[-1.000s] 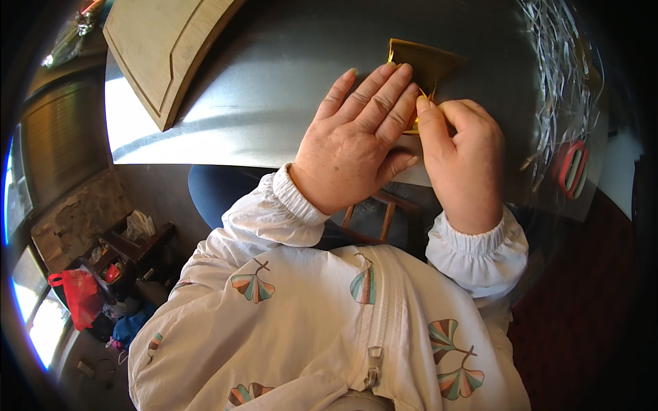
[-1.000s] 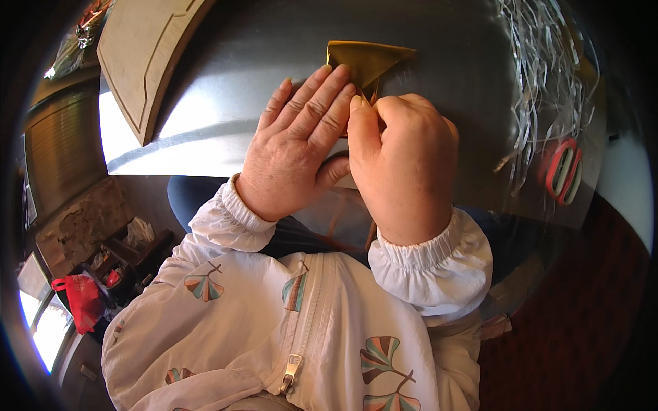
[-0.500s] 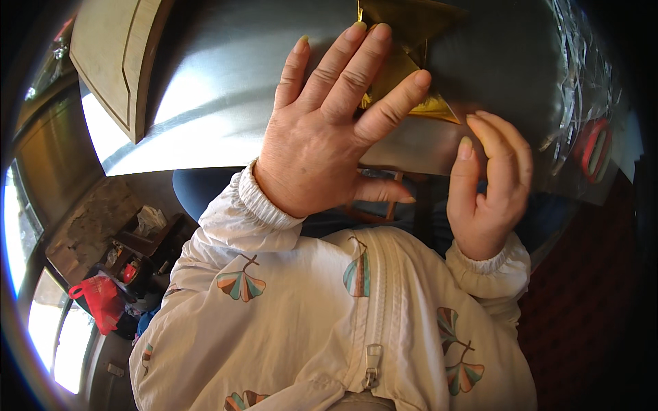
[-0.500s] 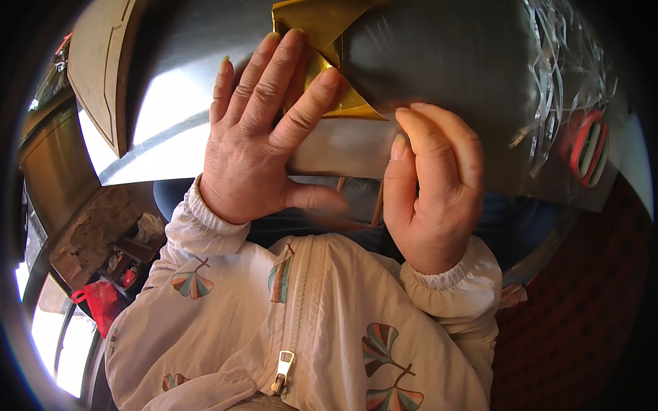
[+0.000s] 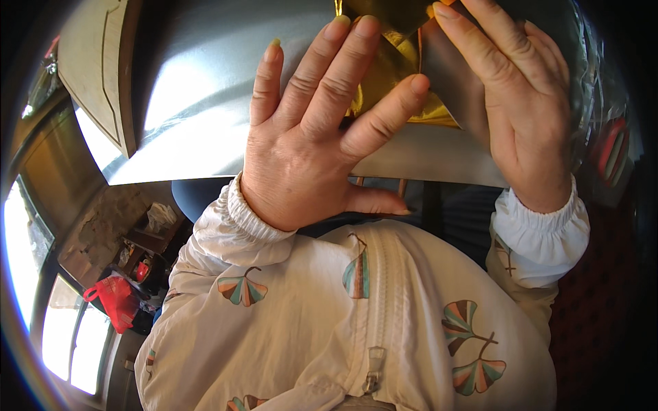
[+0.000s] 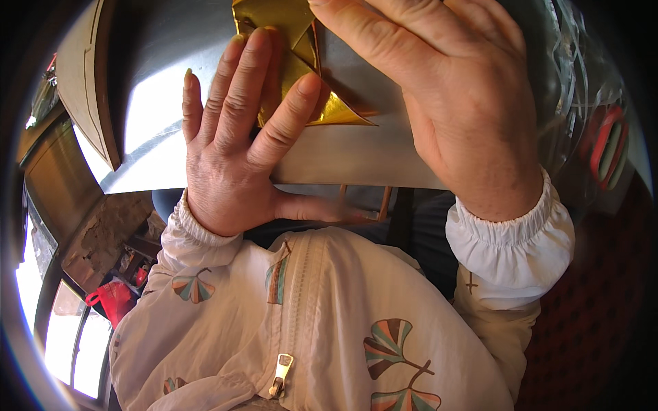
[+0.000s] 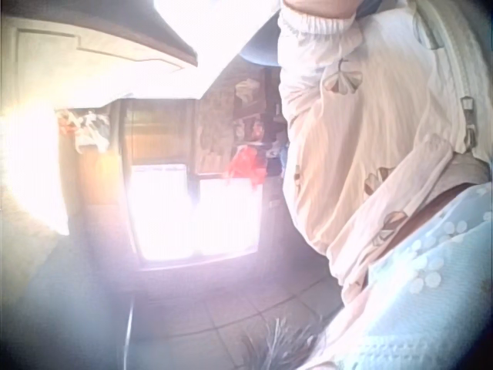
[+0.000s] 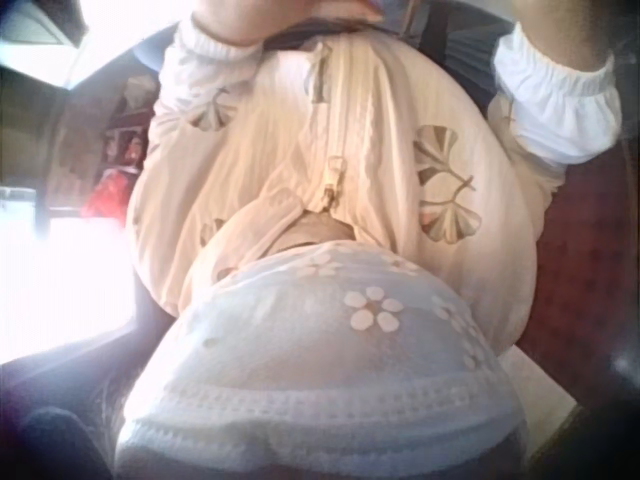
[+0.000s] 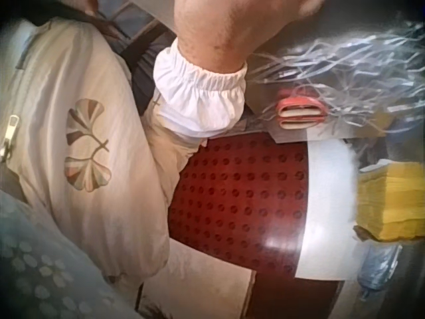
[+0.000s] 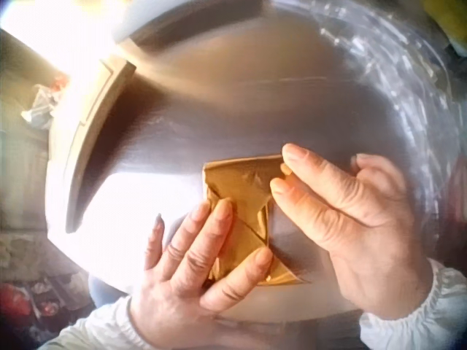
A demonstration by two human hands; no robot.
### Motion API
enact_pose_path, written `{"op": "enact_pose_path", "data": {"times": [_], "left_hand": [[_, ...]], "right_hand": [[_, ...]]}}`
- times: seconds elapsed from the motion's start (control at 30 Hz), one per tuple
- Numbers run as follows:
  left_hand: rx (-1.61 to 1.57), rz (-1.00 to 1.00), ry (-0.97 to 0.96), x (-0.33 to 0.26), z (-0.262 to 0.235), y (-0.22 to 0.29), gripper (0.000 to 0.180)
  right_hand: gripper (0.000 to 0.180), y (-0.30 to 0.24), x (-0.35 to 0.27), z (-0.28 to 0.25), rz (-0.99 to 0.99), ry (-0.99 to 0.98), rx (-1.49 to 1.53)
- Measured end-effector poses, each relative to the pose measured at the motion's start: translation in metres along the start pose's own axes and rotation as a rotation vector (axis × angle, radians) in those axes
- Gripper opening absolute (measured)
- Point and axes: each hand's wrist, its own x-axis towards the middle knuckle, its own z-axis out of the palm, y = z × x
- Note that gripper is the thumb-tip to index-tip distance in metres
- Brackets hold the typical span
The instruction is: The person folds a gold-colored sheet of paper by hand on a metal table, repeatedly creasing and shaping it into a compact form. The person handles the paper directly without tools, adjusting folds and pressing edges to maintain shape.
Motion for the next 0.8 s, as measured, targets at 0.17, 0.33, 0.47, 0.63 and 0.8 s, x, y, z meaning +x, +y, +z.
{"op": "enact_pose_path", "data": {"times": [0.17,0.33,0.47,0.63,0.8], "left_hand": [[0.169,0.111,0.034,0.011,0.0,-0.008,0.112],[0.245,0.014,-0.124,0.008,-0.008,-0.005,0.109],[0.234,-0.024,-0.163,-0.007,-0.004,-0.004,0.107],[0.475,0.319,0.106,-0.006,0.019,-0.046,0.104],[0.372,0.147,-0.074,-0.005,0.003,-0.023,0.102]], "right_hand": [[0.031,-0.005,-0.004,-0.011,-0.052,-0.018,-0.026],[0.027,-0.061,-0.043,-0.005,-0.017,-0.016,-0.109],[0.026,-0.076,-0.061,0.014,0.075,0.003,-0.006],[0.025,-0.073,-0.06,0.021,0.075,0.012,-0.041],[0.025,-0.077,-0.062,0.021,0.097,-0.016,-0.044]]}}
